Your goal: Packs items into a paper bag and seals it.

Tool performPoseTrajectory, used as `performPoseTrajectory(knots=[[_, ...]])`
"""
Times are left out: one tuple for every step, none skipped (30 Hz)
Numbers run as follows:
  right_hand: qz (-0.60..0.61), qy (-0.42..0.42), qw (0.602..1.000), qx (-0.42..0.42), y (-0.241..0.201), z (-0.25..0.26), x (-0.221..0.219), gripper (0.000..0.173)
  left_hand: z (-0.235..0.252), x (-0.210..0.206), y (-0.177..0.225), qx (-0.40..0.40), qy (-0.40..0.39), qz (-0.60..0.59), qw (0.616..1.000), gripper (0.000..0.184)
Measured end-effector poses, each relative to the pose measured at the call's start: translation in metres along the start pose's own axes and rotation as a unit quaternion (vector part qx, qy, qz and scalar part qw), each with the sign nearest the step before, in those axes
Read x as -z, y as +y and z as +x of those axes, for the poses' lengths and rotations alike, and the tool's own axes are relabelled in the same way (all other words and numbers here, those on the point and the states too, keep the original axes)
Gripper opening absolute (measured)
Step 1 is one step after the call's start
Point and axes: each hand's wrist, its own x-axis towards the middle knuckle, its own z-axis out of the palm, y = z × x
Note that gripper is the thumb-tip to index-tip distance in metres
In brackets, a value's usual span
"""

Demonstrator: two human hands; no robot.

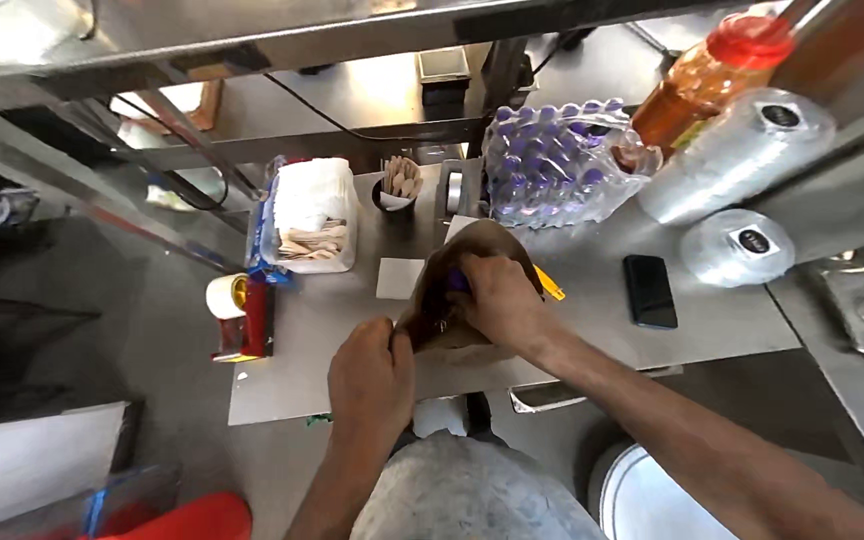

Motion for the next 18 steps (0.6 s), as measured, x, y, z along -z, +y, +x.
performPoseTrajectory(knots=[[-0.012, -0.022, 1.000, -0.005, -0.003, 0.003, -0.003, 0.020, -0.001, 0.003, 0.001, 0.002, -0.005, 0.012, 1.000, 0.031], [-0.018, -0.038, 0.999, -0.008, -0.006, 0.006, -0.004, 0.020, -0.002, 0.005, 0.001, 0.007, -0.010, 0.018, 1.000, 0.031], [-0.013, -0.046, 0.999, -0.006, -0.010, 0.007, -0.004, 0.020, -0.002, 0.007, 0.001, 0.013, -0.016, 0.018, 1.000, 0.030], [-0.004, -0.050, 0.999, -0.002, -0.014, 0.007, -0.002, 0.020, -0.003, 0.007, -0.001, 0.017, -0.018, 0.016, 1.000, 0.030], [-0.004, -0.056, 0.998, 0.004, -0.017, 0.008, -0.002, 0.019, -0.004, 0.008, -0.003, 0.019, -0.018, 0.012, 1.000, 0.030], [-0.014, -0.068, 0.998, 0.011, -0.017, 0.011, -0.006, 0.019, -0.005, 0.007, -0.006, 0.018, -0.016, 0.008, 1.000, 0.030], [-0.023, -0.086, 0.996, 0.017, -0.017, 0.014, -0.010, 0.019, -0.006, 0.006, -0.009, 0.012, -0.010, 0.003, 1.000, 0.030], [-0.028, -0.103, 0.994, 0.020, -0.016, 0.016, -0.017, 0.019, -0.008, 0.005, -0.011, 0.006, -0.006, -0.003, 1.000, 0.030], [-0.030, -0.123, 0.992, 0.017, -0.017, 0.017, -0.023, 0.017, -0.009, 0.004, -0.012, -0.001, -0.006, -0.010, 1.000, 0.030], [-0.030, -0.132, 0.991, 0.017, -0.018, 0.018, -0.028, 0.015, -0.011, 0.003, -0.013, -0.011, -0.006, -0.019, 1.000, 0.029], [-0.031, -0.137, 0.990, 0.017, -0.020, 0.018, -0.032, 0.013, -0.013, 0.002, -0.014, -0.022, -0.004, -0.023, 0.999, 0.029], [-0.032, -0.135, 0.990, 0.021, -0.022, 0.016, -0.035, 0.013, -0.015, 0.001, -0.015, -0.029, -0.001, -0.026, 0.999, 0.029], [-0.041, -0.140, 0.989, 0.020, -0.024, 0.015, -0.036, 0.014, -0.017, 0.000, -0.017, -0.031, 0.001, -0.028, 0.999, 0.028], [-0.058, -0.147, 0.987, 0.017, -0.027, 0.014, -0.038, 0.016, -0.019, -0.001, -0.018, -0.031, 0.001, -0.031, 0.999, 0.028], [-0.077, -0.164, 0.983, 0.009, -0.031, 0.013, -0.040, 0.018, -0.020, -0.002, -0.019, -0.028, -0.003, -0.036, 0.999, 0.029], [-0.095, -0.183, 0.979, 0.007, -0.033, 0.014, -0.042, 0.020, -0.021, -0.002, -0.020, -0.028, -0.003, -0.037, 0.999, 0.029], [-0.098, -0.199, 0.975, 0.011, -0.034, 0.016, -0.044, 0.021, -0.020, -0.001, -0.021, -0.029, -0.001, -0.035, 0.999, 0.029], [-0.092, -0.214, 0.972, 0.018, -0.033, 0.021, -0.046, 0.021, -0.018, 0.001, -0.023, -0.032, 0.000, -0.034, 0.999, 0.030]])
